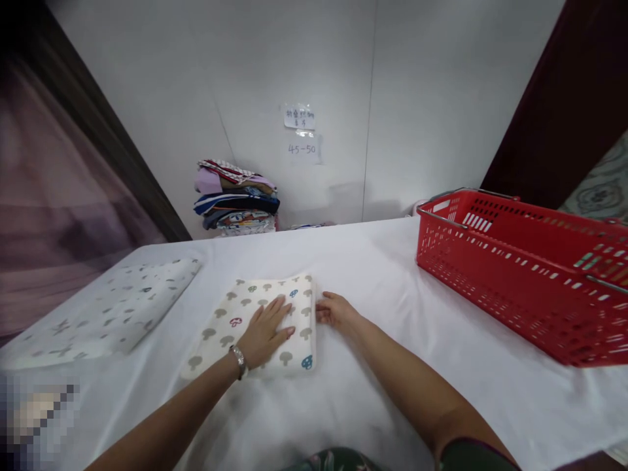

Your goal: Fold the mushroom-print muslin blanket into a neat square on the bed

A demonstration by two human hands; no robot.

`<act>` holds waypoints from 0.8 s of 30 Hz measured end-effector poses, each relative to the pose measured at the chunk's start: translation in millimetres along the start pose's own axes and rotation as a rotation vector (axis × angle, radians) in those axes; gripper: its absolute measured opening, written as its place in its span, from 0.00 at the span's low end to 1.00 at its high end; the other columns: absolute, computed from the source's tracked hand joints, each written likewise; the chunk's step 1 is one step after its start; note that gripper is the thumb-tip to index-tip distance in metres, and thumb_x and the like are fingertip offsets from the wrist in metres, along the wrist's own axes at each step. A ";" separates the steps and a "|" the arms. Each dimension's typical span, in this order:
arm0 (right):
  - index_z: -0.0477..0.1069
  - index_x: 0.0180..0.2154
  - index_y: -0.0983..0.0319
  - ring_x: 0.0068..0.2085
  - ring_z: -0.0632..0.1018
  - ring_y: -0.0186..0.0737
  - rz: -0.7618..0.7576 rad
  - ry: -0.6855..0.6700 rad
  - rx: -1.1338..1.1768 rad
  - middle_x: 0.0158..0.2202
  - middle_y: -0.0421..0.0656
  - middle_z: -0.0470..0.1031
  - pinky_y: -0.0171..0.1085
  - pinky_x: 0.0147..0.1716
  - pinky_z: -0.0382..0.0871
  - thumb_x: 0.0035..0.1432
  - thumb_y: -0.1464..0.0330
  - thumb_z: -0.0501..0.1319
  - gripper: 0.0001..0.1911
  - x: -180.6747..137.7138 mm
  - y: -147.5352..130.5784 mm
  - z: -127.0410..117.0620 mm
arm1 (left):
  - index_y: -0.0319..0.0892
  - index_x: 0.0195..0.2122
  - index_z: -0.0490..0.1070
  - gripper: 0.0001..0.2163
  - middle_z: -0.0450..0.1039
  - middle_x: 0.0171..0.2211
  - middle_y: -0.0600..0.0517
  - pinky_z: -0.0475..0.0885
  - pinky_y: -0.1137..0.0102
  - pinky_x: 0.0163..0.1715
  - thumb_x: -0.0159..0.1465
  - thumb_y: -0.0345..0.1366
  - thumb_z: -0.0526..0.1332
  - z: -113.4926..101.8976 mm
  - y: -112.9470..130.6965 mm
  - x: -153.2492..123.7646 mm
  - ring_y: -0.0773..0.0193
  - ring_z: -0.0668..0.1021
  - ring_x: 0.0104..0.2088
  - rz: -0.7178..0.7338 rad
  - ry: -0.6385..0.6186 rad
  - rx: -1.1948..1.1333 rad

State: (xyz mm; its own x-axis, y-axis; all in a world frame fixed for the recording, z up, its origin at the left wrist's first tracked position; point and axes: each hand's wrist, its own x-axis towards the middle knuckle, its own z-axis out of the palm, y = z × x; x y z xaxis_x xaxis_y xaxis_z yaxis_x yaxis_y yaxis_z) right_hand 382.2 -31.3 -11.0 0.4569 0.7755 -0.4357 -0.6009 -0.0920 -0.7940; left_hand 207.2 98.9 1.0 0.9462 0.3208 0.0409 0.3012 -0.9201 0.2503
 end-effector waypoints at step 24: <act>0.69 0.28 0.64 0.20 0.65 0.29 -0.254 0.076 -0.255 0.18 0.34 0.68 0.29 0.19 0.55 0.43 0.64 0.60 0.09 48.0 1.8 14.6 | 0.42 0.63 0.42 0.32 0.38 0.65 0.47 0.43 0.54 0.59 0.62 0.52 0.45 10.8 32.2 55.2 0.56 0.44 0.64 -0.153 0.080 -0.004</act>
State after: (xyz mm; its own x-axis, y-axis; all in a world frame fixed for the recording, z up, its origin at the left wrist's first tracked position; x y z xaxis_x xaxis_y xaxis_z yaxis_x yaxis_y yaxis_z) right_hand 393.4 14.9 -27.2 0.6234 0.7460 -0.2341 -0.2838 -0.0630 -0.9568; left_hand 270.4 84.6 0.8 0.8767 0.4745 0.0788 0.4408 -0.8581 0.2633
